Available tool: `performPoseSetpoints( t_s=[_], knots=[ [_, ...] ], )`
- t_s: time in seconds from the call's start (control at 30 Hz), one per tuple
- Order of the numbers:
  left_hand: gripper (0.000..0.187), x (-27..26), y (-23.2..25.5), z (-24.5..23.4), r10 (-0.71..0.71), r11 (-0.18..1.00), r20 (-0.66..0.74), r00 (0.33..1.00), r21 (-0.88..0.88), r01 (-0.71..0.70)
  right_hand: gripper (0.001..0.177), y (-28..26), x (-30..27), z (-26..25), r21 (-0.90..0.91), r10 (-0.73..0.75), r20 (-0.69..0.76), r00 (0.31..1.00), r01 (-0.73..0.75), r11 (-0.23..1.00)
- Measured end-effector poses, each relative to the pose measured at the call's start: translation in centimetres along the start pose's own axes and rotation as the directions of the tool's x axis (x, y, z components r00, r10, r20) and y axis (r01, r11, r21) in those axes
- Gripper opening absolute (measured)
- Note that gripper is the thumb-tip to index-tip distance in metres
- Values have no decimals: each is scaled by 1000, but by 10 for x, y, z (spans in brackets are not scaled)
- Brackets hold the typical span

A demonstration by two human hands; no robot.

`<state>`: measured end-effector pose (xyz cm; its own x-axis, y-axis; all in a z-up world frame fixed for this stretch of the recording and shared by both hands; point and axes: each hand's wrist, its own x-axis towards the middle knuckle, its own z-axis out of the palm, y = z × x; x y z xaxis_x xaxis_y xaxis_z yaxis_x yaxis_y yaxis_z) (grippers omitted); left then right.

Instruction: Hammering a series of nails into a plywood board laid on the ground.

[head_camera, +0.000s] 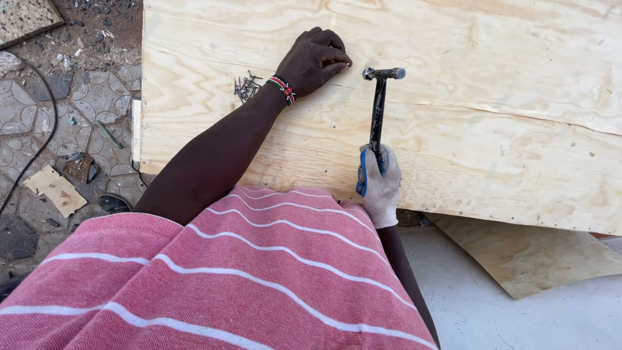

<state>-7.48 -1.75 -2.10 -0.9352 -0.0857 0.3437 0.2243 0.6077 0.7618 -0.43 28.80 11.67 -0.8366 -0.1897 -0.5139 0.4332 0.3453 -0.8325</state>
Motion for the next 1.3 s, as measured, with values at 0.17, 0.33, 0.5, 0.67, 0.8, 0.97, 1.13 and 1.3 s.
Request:
performPoseSetpoints(
  t_s=[0.17, 0.33, 0.5, 0.67, 0.8, 0.97, 1.13, 1.3],
  knots=[
    [8, 1, 1, -1, -6, 1000, 2, 1000, 3, 6, 13, -7, 1, 5, -4, 5, 38, 999, -5, 1000],
    [9, 2, 7, -3, -6, 1000, -4, 1000, -3, 6, 14, -8, 4, 8, -1, -54, 42, 998, 54, 999],
    [7, 0, 8, -2, 9, 1000, -14, 1000, 7, -9, 23, 4, 17, 11, -243, -181, 77, 980, 195, 950],
    [10, 0, 5, -2, 34, 999, -28, 999, 24, -33, 26, -22, 13, 13, -427, -165, 114, 980, 198, 882],
    [8, -2, 5, 0, 38, 999, -32, 999, 16, -37, 28, -23, 6, 6, -443, -353, 20, 935, 325, 836],
    [9, -4, 10, 0, 25, 999, -37, 999, 39, -24, 29, -15, 17, -1, -514, -164, 86, 983, 184, 838],
    [6, -1, 4, -1, 64, 994, -28, 998, 86, -61, 28, -13, 9, -4, -388, -512, -10, 859, 468, 794],
    [7, -1, 2, 1, 67, 992, -43, 997, 113, -62, 30, -12, 22, -3, -556, -290, 100, 952, 295, 777]
  ],
)
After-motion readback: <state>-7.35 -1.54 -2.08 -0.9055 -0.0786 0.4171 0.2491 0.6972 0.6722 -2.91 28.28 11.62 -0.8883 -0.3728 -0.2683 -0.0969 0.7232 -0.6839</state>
